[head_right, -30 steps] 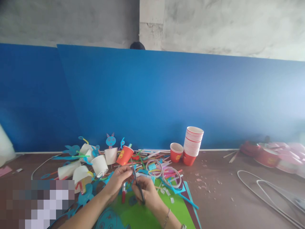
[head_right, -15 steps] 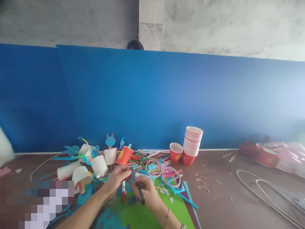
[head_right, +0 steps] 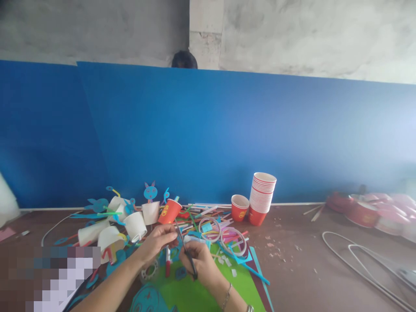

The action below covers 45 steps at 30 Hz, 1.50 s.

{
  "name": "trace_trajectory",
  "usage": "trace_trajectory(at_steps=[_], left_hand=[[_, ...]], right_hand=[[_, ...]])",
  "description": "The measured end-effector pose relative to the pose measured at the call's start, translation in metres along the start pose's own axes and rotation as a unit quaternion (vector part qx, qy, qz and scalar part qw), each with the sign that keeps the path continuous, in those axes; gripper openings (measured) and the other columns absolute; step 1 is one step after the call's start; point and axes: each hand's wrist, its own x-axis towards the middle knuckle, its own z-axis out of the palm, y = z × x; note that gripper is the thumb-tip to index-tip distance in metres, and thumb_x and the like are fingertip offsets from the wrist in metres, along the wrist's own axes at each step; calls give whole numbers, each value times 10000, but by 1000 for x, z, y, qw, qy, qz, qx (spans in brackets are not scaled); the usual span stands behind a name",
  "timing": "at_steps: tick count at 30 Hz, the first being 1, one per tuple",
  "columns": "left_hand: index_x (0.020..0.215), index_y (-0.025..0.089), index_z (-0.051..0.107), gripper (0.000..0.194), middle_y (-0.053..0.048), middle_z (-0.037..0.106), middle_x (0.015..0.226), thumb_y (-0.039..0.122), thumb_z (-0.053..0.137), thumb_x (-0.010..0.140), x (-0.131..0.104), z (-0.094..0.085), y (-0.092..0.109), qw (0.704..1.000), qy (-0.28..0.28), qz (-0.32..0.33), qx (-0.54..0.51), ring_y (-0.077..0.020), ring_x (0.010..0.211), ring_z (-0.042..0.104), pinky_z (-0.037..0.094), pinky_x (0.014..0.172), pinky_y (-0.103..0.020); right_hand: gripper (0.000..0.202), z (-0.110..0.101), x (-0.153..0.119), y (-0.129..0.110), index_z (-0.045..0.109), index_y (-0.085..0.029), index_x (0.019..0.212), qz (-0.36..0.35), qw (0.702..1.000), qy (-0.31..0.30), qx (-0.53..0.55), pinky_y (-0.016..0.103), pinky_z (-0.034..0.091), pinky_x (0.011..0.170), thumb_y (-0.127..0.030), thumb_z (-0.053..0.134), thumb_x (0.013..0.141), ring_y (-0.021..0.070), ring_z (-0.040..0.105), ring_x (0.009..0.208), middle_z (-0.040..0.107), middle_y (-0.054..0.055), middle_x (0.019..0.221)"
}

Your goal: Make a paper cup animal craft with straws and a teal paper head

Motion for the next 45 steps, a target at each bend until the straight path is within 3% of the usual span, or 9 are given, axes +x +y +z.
trace_trajectory(at_steps=[20, 24, 27, 32, 37, 40, 42, 44, 45], left_hand=[[615, 194, 596, 162, -10, 628, 561, 332, 624, 696, -1, -13, 9, 996, -37, -23, 80, -147, 551, 549, 385, 581, -274], [581, 188, 600, 181, 4, 605, 523, 304, 580, 718, -6, -15, 14, 984, -64, -37, 165, -129, 501, 521, 325, 533, -266], [542, 190, 638, 134, 14, 600, 480, 251, 623, 661, -13, -10, 15, 959, -105, -48, 258, -141, 474, 506, 306, 506, -259], [515, 223, 642, 83, 8, 578, 476, 166, 657, 574, -22, 6, 14, 913, -109, -37, 391, -188, 495, 520, 312, 499, -274], [667, 232, 676, 154, -47, 637, 641, 117, 585, 621, -29, 11, 25, 880, -82, -2, 469, -268, 677, 608, 383, 619, -326], [686, 234, 697, 186, -81, 692, 772, 116, 650, 550, -43, 15, 30, 858, -139, 0, 495, -326, 793, 640, 437, 689, -366], [841, 209, 724, 344, -141, 703, 950, 150, 730, 502, -54, 20, 29, 789, -224, -9, 572, -389, 913, 630, 459, 786, -434], [1054, 156, 686, 567, -199, 664, 1102, 119, 744, 491, -62, 26, 27, 745, -226, 3, 627, -421, 1071, 574, 407, 935, -485], [1098, 139, 667, 588, -207, 663, 1110, 103, 729, 514, -65, 28, 26, 732, -230, -1, 641, -413, 1106, 558, 383, 973, -485]], right_hand=[[316, -4, -1, 2, 527, -174, 634, 10, 999, -24, -38, 160, 223, 307, -409, 732, 685, 32, 313, 316, 397, -99, 413], [330, -8, 1, 4, 551, -174, 651, 10, 999, 31, -21, 166, 238, 298, -451, 728, 685, 44, 341, 303, 410, -96, 409], [339, -9, 2, 2, 569, -172, 665, -14, 996, 88, -4, 172, 266, 308, -459, 749, 663, 56, 370, 313, 430, -90, 410], [358, -7, 0, -3, 567, -169, 639, -26, 995, 95, -1, 175, 271, 314, -474, 754, 665, 55, 369, 308, 427, -87, 401], [366, -8, -1, -5, 593, -165, 657, -35, 992, 119, 15, 179, 283, 318, -488, 766, 646, 58, 370, 314, 449, -83, 395], [370, -9, 0, -5, 606, -165, 677, -41, 987, 153, 27, 182, 287, 322, -487, 781, 629, 58, 363, 307, 458, -82, 379], [379, -10, 0, -5, 607, -164, 683, -39, 985, 163, 34, 182, 286, 321, -491, 787, 619, 58, 366, 301, 465, -80, 375], [388, -10, 0, -4, 606, -163, 682, -36, 985, 163, 36, 181, 281, 318, -494, 794, 608, 59, 369, 298, 471, -77, 377], [392, -10, 0, -4, 605, -162, 681, -35, 985, 163, 36, 180, 279, 316, -493, 799, 602, 59, 372, 298, 474, -76, 380]])
